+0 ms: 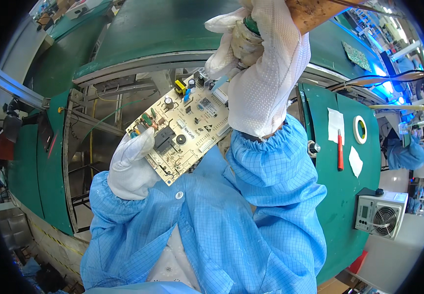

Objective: Scan and assemble electronic circuit boards on a manufacturing production line using an automated tool.

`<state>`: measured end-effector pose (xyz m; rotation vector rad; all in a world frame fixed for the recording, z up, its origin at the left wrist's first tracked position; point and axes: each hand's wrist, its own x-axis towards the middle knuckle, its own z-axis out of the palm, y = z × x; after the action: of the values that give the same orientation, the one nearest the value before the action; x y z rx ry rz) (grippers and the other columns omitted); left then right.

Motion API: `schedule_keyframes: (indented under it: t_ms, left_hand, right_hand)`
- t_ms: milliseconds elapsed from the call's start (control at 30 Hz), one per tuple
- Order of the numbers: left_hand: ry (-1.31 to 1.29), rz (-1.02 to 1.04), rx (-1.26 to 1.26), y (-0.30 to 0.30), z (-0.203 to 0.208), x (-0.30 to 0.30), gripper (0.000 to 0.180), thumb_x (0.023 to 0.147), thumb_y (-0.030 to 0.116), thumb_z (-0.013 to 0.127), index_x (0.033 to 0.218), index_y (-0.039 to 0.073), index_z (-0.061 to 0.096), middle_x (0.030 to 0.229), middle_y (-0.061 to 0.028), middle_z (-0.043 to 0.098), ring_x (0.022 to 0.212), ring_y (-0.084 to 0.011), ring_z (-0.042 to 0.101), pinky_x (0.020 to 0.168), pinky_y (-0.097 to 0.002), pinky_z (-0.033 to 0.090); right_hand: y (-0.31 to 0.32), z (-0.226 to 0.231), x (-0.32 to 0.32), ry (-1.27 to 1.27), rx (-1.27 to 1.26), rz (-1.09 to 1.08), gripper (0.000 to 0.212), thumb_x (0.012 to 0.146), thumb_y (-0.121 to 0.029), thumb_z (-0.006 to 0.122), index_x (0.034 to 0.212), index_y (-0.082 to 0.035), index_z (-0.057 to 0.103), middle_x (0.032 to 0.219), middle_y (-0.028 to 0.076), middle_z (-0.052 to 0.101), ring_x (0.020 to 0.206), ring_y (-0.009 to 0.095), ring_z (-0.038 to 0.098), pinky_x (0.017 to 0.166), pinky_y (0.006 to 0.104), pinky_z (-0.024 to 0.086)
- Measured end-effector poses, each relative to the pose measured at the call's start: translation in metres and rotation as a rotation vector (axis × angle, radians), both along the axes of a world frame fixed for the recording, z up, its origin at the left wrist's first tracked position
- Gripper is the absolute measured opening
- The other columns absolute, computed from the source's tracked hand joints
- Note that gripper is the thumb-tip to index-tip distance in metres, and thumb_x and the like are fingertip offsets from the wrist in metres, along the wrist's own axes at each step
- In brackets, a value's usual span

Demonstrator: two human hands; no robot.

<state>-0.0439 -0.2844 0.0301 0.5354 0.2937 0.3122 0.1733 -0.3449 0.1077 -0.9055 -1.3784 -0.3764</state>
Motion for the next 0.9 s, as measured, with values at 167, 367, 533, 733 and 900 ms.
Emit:
schedule_keyframes:
  t_ms: [167, 367, 533, 733, 900]
  left_hand:
    - [-0.034, -0.002, -0.195, 0.001, 0.005, 0.004, 0.041, 0.089, 0.007, 0.058, 0.128, -0.002, 0.047, 0.122, -0.0173, 0.058, 0.109, -0.0293, 0.061, 0.093, -0.0414, 0.053]
    - [-0.048, 0.057, -0.183, 0.009, 0.0, 0.008, 0.044, 0.09, 0.008, 0.057, 0.131, -0.004, 0.045, 0.122, -0.0203, 0.057, 0.11, -0.0309, 0.06, 0.094, -0.0424, 0.052]
    - [-0.108, 0.057, -0.146, 0.013, -0.003, 0.003, 0.055, 0.093, 0.019, 0.055, 0.136, -0.009, 0.036, 0.134, -0.0267, 0.047, 0.121, -0.0381, 0.051, 0.102, -0.0495, 0.044]
    - [-0.085, 0.096, -0.112, 0.01, 0.002, 0.002, 0.058, 0.092, 0.02, 0.055, 0.137, -0.009, 0.034, 0.135, -0.0276, 0.045, 0.123, -0.039, 0.049, 0.103, -0.0501, 0.042]
    - [-0.115, 0.071, -0.144, 0.011, -0.004, 0.001, 0.056, 0.093, 0.019, 0.053, 0.138, -0.009, 0.033, 0.136, -0.0283, 0.044, 0.123, -0.0394, 0.049, 0.103, -0.0504, 0.042]
  right_hand:
    - [-0.001, -0.001, 0.003, -0.031, 0.005, 0.01, 0.027, 0.097, -0.011, 0.05, 0.122, -0.003, 0.058, 0.084, 0.013, 0.063, 0.06, 0.014, 0.06, 0.046, 0.0221, 0.052]
    - [0.005, -0.003, 0.006, -0.069, 0.03, 0.027, 0.029, 0.095, -0.007, 0.052, 0.124, -0.004, 0.056, 0.087, 0.013, 0.063, 0.064, 0.014, 0.06, 0.048, 0.0223, 0.053]
    - [0.008, -0.007, 0.007, -0.121, 0.082, 0.036, 0.039, 0.089, 0.002, 0.057, 0.127, -0.005, 0.053, 0.095, 0.012, 0.062, 0.073, 0.015, 0.061, 0.053, 0.023, 0.055]
    - [0.007, -0.01, 0.002, -0.094, 0.119, 0.065, 0.046, 0.085, 0.006, 0.06, 0.129, -0.006, 0.052, 0.1, 0.012, 0.062, 0.079, 0.015, 0.061, 0.057, 0.0236, 0.057]
    - [0.0, -0.006, -0.009, 0.243, 0.1, 0.179, 0.034, 0.091, -0.007, 0.056, 0.125, -0.002, 0.054, 0.095, 0.014, 0.062, 0.073, 0.015, 0.062, 0.054, 0.0234, 0.056]
